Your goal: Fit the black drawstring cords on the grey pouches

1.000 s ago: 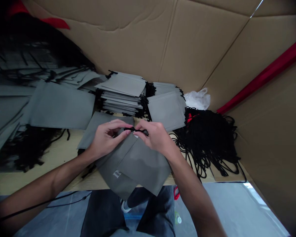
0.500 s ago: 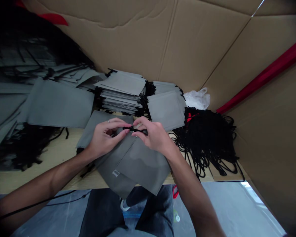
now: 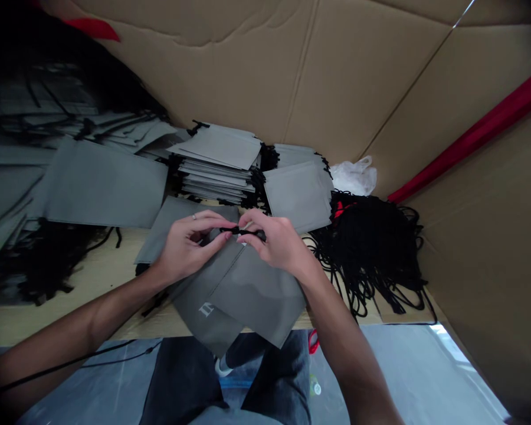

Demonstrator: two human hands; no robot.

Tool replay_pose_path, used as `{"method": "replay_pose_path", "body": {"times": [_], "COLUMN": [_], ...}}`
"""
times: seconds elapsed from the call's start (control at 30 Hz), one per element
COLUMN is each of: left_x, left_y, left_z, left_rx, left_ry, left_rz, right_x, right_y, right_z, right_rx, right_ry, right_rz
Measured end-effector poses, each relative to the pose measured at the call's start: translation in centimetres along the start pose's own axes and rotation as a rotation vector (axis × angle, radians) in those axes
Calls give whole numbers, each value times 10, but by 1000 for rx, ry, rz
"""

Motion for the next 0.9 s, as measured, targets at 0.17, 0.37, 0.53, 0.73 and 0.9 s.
{"method": "replay_pose_path", "body": {"times": [0.17, 0.37, 0.53, 0.73, 0.9], "left_x": [0, 1, 4, 5, 2], "left_y": [-1, 1, 3, 6, 7], "left_z": [0, 3, -1, -9, -7], "left_rx": [-2, -47, -163, -231, -257], "left_ry": [6, -44, -251, -405, -389], "left_rz": [-4, -6, -35, -81, -66], "right_x": [1, -4, -3, 13, 15], "right_y": [1, 0, 1, 3, 2], "right_z": [1, -3, -12, -7, -8], "right_rx": [5, 20, 4, -62, -95], "right_ry": [9, -30, -33, -41, -65], "right_rz": [-7, 0, 52, 128, 181]}}
Point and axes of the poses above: each hand's wrist, its own y-axis towards the middle knuckle, its own x-axis out of the palm, z = x × y, the point moved 3 cm from there along y, towards the middle knuckle, and after that the axes turned 8 degrees about -x, right-handed, at the moved point
